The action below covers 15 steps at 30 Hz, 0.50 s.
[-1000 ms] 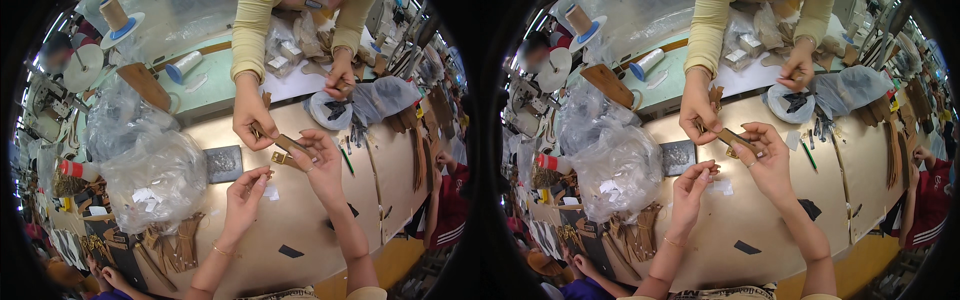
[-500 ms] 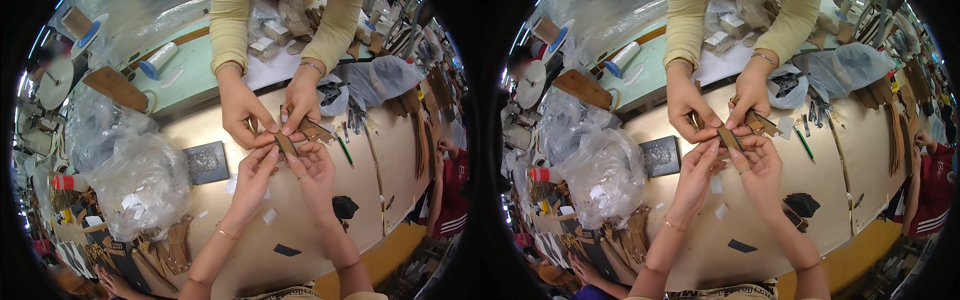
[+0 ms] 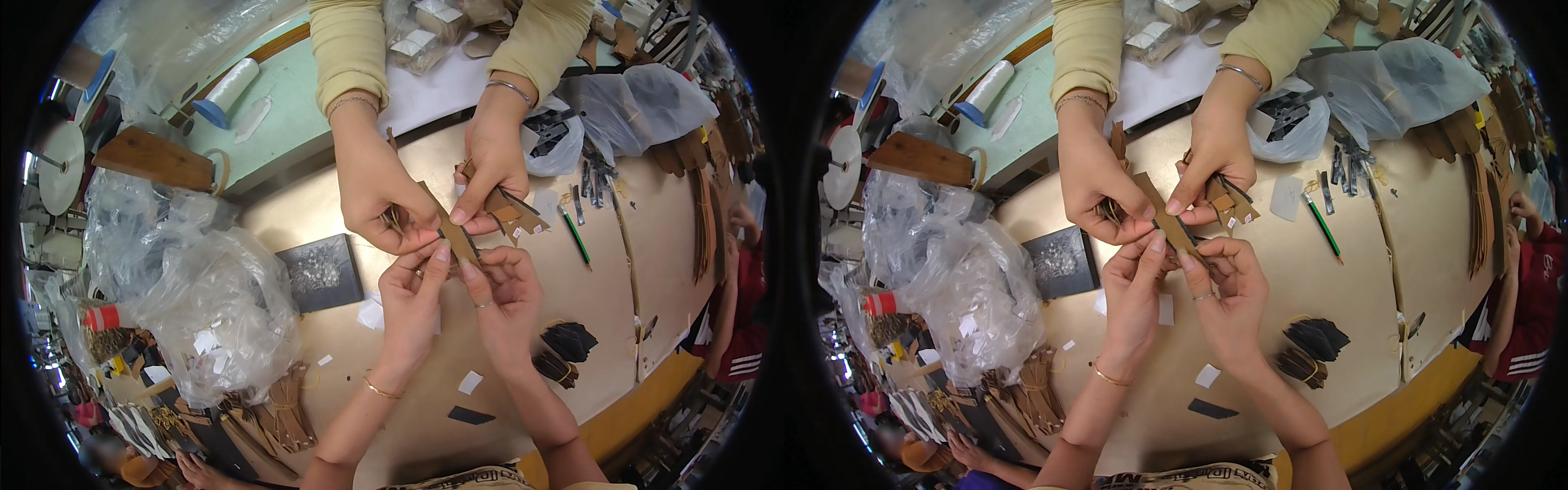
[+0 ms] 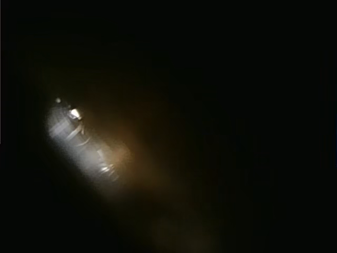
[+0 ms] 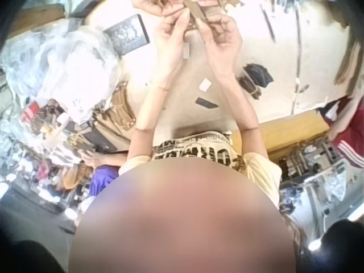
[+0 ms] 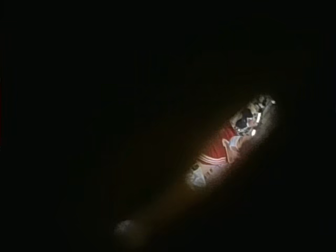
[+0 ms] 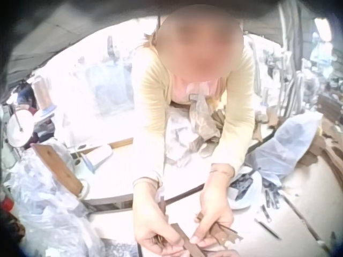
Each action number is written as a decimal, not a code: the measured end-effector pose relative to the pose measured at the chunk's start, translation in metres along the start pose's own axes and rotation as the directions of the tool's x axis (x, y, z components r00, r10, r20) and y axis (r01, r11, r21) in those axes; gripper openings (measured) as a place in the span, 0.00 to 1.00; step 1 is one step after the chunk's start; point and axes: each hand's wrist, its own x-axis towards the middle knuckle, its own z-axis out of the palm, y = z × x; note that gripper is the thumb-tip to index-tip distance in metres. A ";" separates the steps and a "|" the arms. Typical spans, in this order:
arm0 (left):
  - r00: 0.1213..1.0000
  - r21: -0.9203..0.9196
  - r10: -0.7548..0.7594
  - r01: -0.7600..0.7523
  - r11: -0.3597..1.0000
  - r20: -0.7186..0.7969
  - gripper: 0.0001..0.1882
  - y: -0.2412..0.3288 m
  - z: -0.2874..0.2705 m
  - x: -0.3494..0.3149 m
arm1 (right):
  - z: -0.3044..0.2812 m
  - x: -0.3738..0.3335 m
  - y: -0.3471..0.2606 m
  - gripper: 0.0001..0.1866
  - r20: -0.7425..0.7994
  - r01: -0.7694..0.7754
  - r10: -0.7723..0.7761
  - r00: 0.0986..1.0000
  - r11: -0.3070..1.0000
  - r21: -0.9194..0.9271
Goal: The person assembles a leather strap by attaching a metal buckle. They use pliers to secure the buckle onto the strap, then fold and align the leather ends. The person handles multiple strap pieces and tools on a cluttered workbench.
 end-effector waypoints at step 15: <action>0.999 -0.040 -0.021 0.020 0.999 -0.026 0.13 -0.007 -0.005 0.000 | 0.000 -0.003 0.008 0.09 -0.014 0.021 -0.022 1.000 0.998 -0.054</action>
